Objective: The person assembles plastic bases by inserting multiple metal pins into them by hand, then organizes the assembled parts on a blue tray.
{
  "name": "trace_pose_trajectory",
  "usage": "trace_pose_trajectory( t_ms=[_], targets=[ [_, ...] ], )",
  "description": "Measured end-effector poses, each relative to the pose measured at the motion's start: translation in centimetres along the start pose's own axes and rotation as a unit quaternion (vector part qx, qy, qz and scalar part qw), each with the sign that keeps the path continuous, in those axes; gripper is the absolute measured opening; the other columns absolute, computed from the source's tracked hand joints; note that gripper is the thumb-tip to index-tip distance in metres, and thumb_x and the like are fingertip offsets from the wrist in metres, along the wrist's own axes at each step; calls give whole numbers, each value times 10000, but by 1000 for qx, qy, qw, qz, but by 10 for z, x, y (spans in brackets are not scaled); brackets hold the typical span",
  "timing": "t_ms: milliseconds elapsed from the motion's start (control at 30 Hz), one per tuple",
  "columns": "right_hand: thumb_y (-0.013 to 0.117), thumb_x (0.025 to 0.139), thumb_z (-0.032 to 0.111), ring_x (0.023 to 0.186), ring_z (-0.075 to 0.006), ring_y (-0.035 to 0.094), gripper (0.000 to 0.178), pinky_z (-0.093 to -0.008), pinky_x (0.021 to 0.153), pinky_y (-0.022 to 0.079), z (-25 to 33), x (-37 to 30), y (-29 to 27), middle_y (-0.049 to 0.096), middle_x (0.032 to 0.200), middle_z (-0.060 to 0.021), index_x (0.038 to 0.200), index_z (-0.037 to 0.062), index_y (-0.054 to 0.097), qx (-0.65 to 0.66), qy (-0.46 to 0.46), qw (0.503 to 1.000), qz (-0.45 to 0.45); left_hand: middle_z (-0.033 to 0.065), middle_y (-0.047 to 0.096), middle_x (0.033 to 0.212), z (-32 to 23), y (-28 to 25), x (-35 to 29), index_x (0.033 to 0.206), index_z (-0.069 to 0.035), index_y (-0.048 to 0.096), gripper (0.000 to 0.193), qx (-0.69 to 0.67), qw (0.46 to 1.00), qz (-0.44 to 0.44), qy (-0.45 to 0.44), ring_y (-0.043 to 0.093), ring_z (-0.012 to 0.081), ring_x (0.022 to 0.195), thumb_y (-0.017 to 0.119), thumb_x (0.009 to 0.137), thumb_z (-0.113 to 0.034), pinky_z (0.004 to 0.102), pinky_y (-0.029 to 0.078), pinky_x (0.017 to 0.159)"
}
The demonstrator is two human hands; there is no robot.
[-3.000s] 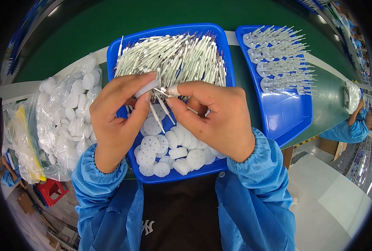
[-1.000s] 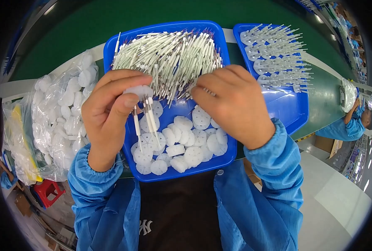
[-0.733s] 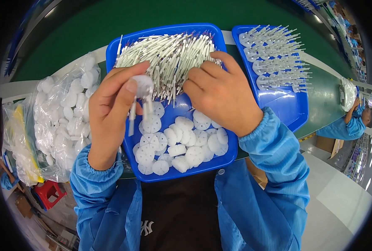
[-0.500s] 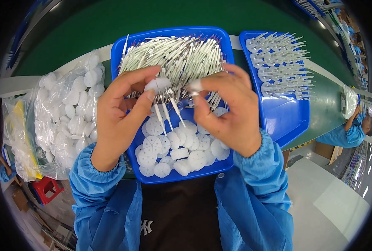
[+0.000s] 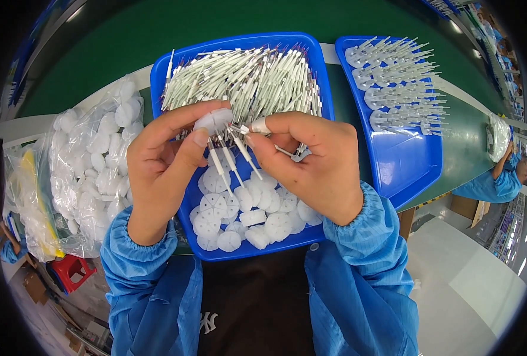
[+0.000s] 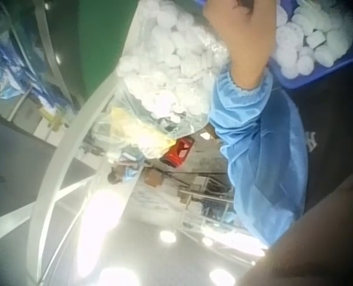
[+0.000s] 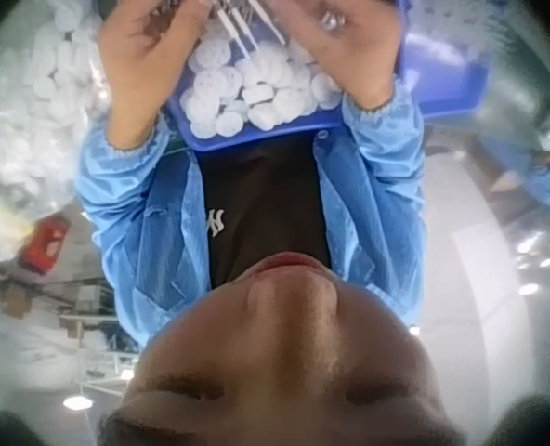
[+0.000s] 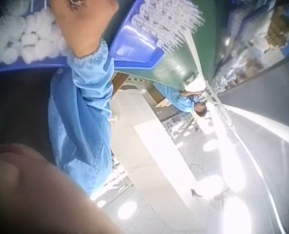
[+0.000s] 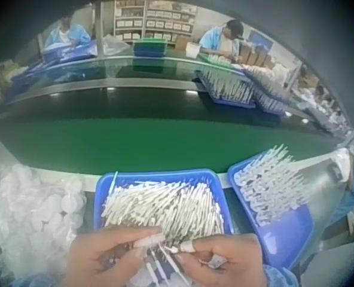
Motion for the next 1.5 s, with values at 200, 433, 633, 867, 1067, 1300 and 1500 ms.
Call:
trace_pose_trajectory(
  t_ms=[200, 433, 633, 867, 1067, 1300, 1500],
  targets=[
    [867, 907, 78, 655, -89, 722, 167, -235, 592, 554, 5, 1, 6, 770, 772, -80, 1038, 0, 799, -2, 28, 1000, -4, 106, 758, 1172, -1, 2, -2, 1355, -10, 737, 337, 143, 987, -25, 76, 676, 91, 959, 660, 1028, 11, 219, 539, 743],
    [871, 906, 114, 621, -134, 726, 162, -255, 564, 544, 6, 5, 1, 759, 760, -101, 1012, 16, 798, -64, 30, 996, 45, 105, 804, 1040, -8, 5, 2, 1240, -47, 803, 366, 228, 958, -72, 155, 706, 224, 842, 757, 893, 58, 290, 586, 658],
    [878, 898, 136, 611, -172, 725, 162, -282, 542, 529, -1, 3, 2, 747, 744, -98, 972, 25, 786, -45, 49, 998, 6, 88, 797, 958, -9, 10, 0, 1217, -79, 815, 368, 281, 942, -69, 171, 715, 278, 863, 787, 866, 31, 369, 593, 774],
    [881, 849, 166, 612, -242, 692, 144, -367, 605, 529, 15, 6, 7, 726, 724, -58, 930, 92, 788, -293, -173, 940, -12, 132, 743, 931, -8, 11, -4, 1260, -22, 799, 388, 325, 925, -38, 191, 665, 165, 737, 759, 888, 81, 274, 545, 644],
    [864, 831, 128, 666, -239, 701, 128, -358, 628, 528, 10, 9, 11, 735, 764, -51, 915, 78, 781, -285, -256, 923, -30, 106, 735, 822, -9, 15, -8, 1231, -29, 803, 388, 323, 928, -49, 181, 676, 207, 700, 797, 850, 45, 312, 546, 624],
    [913, 804, 144, 695, -254, 709, 194, -340, 670, 546, 14, 3, 5, 772, 868, -73, 937, 63, 798, -232, -152, 961, -14, 99, 747, 992, -3, 6, -3, 1325, -35, 752, 455, 148, 986, -40, 72, 691, 164, 819, 827, 878, 10, 261, 532, 650],
    [874, 869, 40, 849, -153, 748, 314, -308, 787, 592, -10, 3, -7, 790, 1036, -93, 1156, 8, 751, 54, -67, 996, 27, 80, 723, 1202, -8, 4, 0, 1279, -77, 757, 520, 225, 960, -38, 160, 672, 189, 1030, 928, 788, -78, 272, 542, 684]
  ],
)
Point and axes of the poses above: each hand's wrist, its own x-axis towards the middle knuckle, its own y-axis out of the palm, z = x × y, the point moved 3 cm from there along x, towards the middle knuckle
